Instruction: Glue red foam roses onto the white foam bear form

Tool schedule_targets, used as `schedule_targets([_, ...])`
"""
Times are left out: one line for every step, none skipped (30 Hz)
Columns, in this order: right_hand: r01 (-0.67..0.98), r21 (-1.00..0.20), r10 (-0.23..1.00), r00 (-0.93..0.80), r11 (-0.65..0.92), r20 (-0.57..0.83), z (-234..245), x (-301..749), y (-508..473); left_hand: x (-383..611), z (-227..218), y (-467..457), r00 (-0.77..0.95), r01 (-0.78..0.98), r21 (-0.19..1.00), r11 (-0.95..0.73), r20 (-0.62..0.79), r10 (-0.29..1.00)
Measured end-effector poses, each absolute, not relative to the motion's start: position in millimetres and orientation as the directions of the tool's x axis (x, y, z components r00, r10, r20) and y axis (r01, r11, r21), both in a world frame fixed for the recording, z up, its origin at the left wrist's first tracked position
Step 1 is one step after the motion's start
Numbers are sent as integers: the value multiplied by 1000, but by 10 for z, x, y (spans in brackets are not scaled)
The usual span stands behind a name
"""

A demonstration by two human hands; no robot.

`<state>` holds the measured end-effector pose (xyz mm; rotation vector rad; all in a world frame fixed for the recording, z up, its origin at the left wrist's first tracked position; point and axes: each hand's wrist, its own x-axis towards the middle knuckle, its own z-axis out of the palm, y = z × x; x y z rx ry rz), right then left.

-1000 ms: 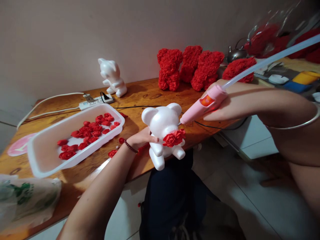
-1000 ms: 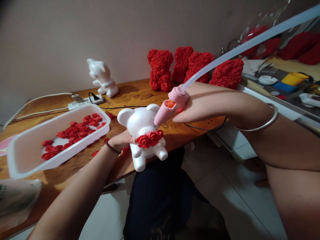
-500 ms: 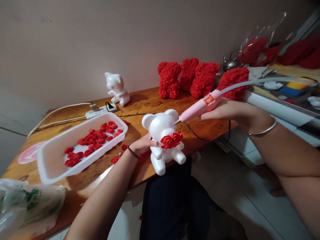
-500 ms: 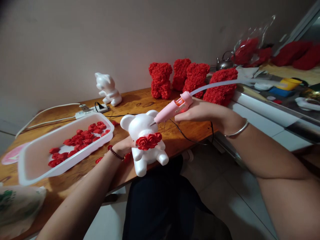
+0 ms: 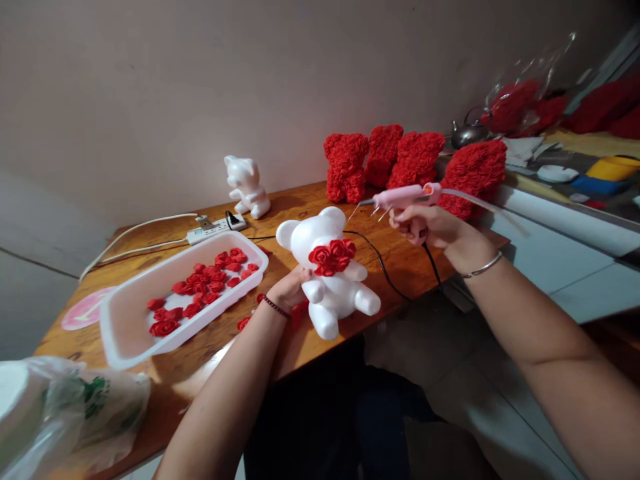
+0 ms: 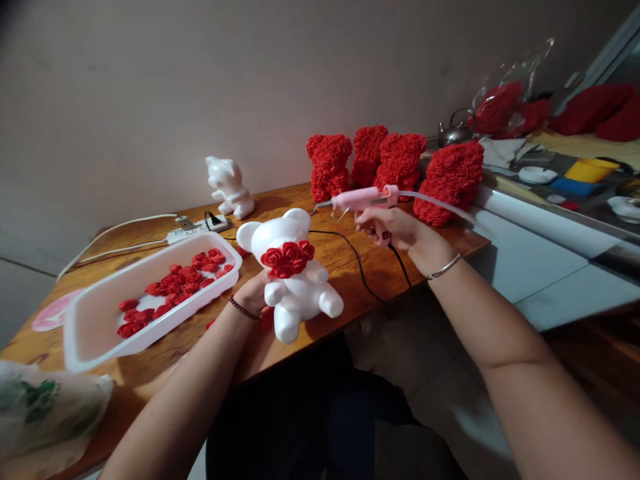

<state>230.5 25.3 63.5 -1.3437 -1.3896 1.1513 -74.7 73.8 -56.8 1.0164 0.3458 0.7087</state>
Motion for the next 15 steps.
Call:
schedule_targets([60, -998, 1000, -4, -14, -14, 578, 2328, 342, -752, -570, 748, 706, -409, 850, 332, 64, 705])
schedule_targets([-43, -999, 999, 47, -6, -8, 505, 2354, 440, -754, -570, 759, 681, -441, 834, 331, 71, 729])
schedule_targets([-91, -996, 994, 109, 0, -10, 414, 2378, 545, -755, -569, 770, 656, -469, 820, 328, 75, 751])
schedule_targets([-95, -995, 984, 175, -7, -24, 308, 2398, 653, -754, -567, 783, 635, -491, 809, 324, 77, 769])
schedule_targets([-64, -998, 964, 265, -6, -23, 193, 2411, 757, -753, -565, 796, 613, -509, 799, 320, 76, 786])
schedule_targets([20, -1000, 933, 360, -19, -10, 73, 2419, 855, -751, -562, 810, 592, -527, 788, 318, 72, 803])
schedule_targets([136, -989, 900, 435, -55, 9, -44, 2422, 941, -749, -558, 825, 570, -545, 777, 314, 69, 819])
schedule_targets([193, -978, 881, 473, -77, 24, -152, 2421, 1015, -746, -552, 839, 548, -562, 768, 306, 69, 833])
schedule_targets([244, -964, 867, 497, -101, 35, -246, 2420, 1075, -744, -544, 852, 524, -581, 761, 290, 77, 848])
schedule_targets([293, -948, 857, 514, -125, 46, -322, 2421, 1124, -741, -534, 864, 496, -601, 753, 268, 88, 864])
schedule_targets([334, -931, 851, 522, -145, 54, -381, 2424, 1164, -738, -522, 873, 465, -620, 746, 243, 100, 880])
schedule_targets([384, -907, 846, 529, -170, 65, -424, 2432, 1197, -736, -508, 881, 437, -634, 742, 219, 110, 893])
schedule_targets([439, -876, 843, 532, -198, 76, -457, 2445, 1228, -735, -493, 886, 415, -641, 741, 199, 117, 902])
schedule_targets([496, -837, 844, 529, -229, 83, -483, 2463, 1259, -734, -480, 889, 401, -643, 743, 184, 122, 908])
schedule_targets([551, -793, 849, 521, -260, 83, -507, 2486, 1291, -734, -469, 891, 393, -642, 747, 174, 126, 911])
